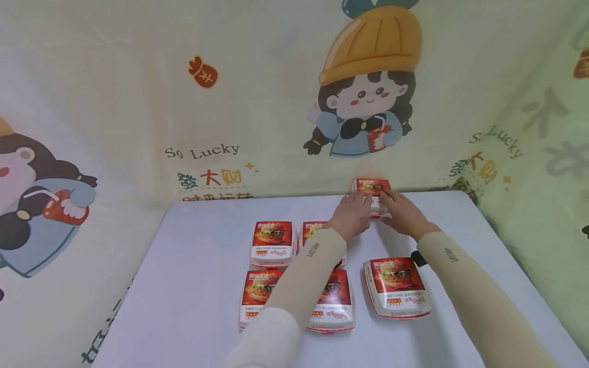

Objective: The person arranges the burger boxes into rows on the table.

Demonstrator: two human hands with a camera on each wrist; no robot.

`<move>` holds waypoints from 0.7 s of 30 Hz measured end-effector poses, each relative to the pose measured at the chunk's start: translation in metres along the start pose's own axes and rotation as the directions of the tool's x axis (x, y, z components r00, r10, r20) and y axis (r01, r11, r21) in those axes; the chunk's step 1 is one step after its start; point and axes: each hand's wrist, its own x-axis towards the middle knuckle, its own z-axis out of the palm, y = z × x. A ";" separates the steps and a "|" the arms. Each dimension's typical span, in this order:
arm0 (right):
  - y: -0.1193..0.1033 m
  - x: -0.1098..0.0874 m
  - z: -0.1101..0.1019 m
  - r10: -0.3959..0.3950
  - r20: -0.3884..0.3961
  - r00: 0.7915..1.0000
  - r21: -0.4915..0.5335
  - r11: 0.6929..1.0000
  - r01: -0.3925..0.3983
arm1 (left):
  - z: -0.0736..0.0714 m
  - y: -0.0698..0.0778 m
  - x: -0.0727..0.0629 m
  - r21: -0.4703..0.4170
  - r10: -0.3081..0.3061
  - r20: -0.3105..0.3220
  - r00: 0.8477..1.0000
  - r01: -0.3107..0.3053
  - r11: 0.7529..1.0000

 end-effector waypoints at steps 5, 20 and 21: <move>0.000 0.000 -0.001 -0.014 0.000 1.000 0.032 0.999 0.013 | 0.004 0.005 0.004 -0.002 0.007 0.011 1.000 -0.007 1.000; -0.007 -0.012 -0.007 0.040 0.117 0.992 0.088 0.995 -0.051 | 0.004 0.019 0.005 0.052 0.027 0.040 0.999 -0.029 0.998; -0.007 -0.013 -0.006 0.042 0.117 0.992 0.081 0.995 -0.051 | 0.004 0.020 0.005 0.058 0.025 0.048 0.999 -0.028 0.998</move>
